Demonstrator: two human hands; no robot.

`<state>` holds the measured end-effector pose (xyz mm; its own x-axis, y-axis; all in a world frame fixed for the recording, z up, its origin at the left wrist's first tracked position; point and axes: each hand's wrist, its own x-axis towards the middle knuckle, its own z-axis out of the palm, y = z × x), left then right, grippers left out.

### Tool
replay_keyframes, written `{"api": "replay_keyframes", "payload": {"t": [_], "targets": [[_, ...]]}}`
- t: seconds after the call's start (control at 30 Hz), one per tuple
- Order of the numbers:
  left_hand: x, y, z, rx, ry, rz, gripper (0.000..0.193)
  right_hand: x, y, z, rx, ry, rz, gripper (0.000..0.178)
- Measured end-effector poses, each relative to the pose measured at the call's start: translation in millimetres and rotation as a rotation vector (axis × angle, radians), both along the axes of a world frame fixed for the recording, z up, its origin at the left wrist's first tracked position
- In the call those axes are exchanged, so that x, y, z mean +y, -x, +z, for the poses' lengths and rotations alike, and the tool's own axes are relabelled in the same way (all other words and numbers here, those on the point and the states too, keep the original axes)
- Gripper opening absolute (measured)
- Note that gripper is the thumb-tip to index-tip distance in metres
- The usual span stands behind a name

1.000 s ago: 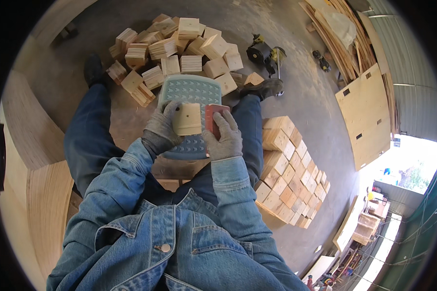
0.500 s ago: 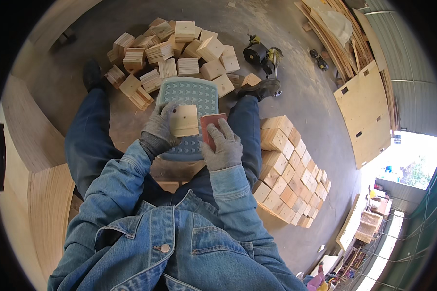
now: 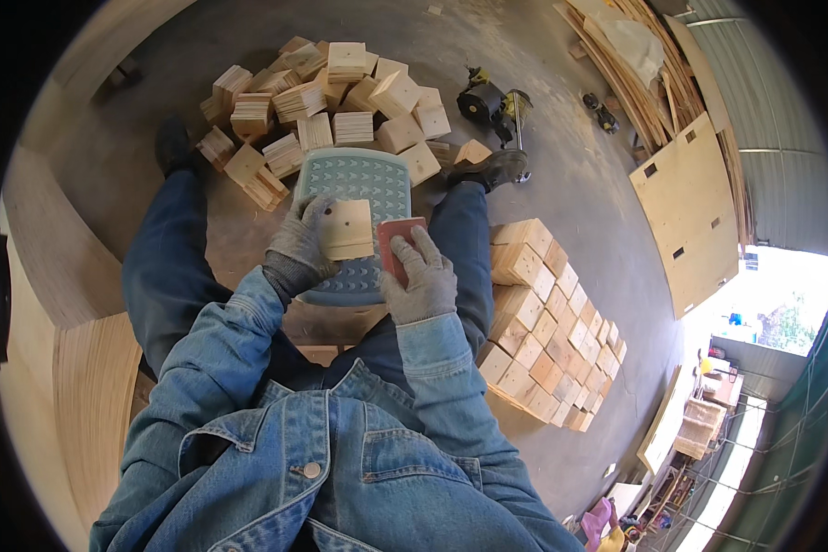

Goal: The person sits on the floor and sands small wooden blocks one by one using a red sanding block. They hold each block on a small stool between their legs, sand the surfaces, and then place the finished pieces into a pile on the floor.

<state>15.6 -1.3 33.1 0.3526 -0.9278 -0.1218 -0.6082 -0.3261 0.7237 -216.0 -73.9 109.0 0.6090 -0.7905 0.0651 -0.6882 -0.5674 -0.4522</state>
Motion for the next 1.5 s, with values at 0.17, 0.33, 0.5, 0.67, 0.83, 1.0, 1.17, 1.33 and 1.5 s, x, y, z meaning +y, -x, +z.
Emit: {"api": "replay_keyframes", "payload": {"t": [0.17,0.33,0.5,0.67,0.83,1.0,1.17,1.33,1.5], "targets": [[4.1,-0.4,-16.0,-0.008,0.147,-0.002,0.11,-4.8,-32.6,-2.5,-0.06,0.053,0.094,0.059],[6.2,0.6,-12.3,-0.042,0.115,0.012,0.112,2.8,-19.9,-7.3,0.055,0.005,0.097,0.061],[1.9,0.5,0.6,0.027,0.038,-0.004,0.112,4.3,13.9,-1.1,0.082,-0.029,0.028,0.059],[3.6,0.9,-10.7,0.003,0.15,-0.009,0.111,-2.5,-21.4,12.6,-0.041,0.072,0.094,0.057],[2.3,-0.6,-11.0,0.003,0.102,-0.018,0.108,4.5,-26.6,1.9,0.116,0.006,0.142,0.058],[2.4,0.1,12.3,0.055,0.008,-0.013,0.108,-1.8,10.2,-3.4,0.104,0.012,0.016,0.06],[3.0,-1.9,-20.2,-0.074,0.063,-0.03,0.109,7.5,-12.2,9.8,-0.031,0.025,0.095,0.06],[0.2,-1.0,-28.3,-0.152,0.081,-0.039,0.109,20.4,-19.4,0.2,0.072,0.048,0.223,0.06],[1.0,0.0,9.7,0.031,-0.017,-0.007,0.112,-1.3,8.7,-0.1,0.155,0.1,0.043,0.06]]}}
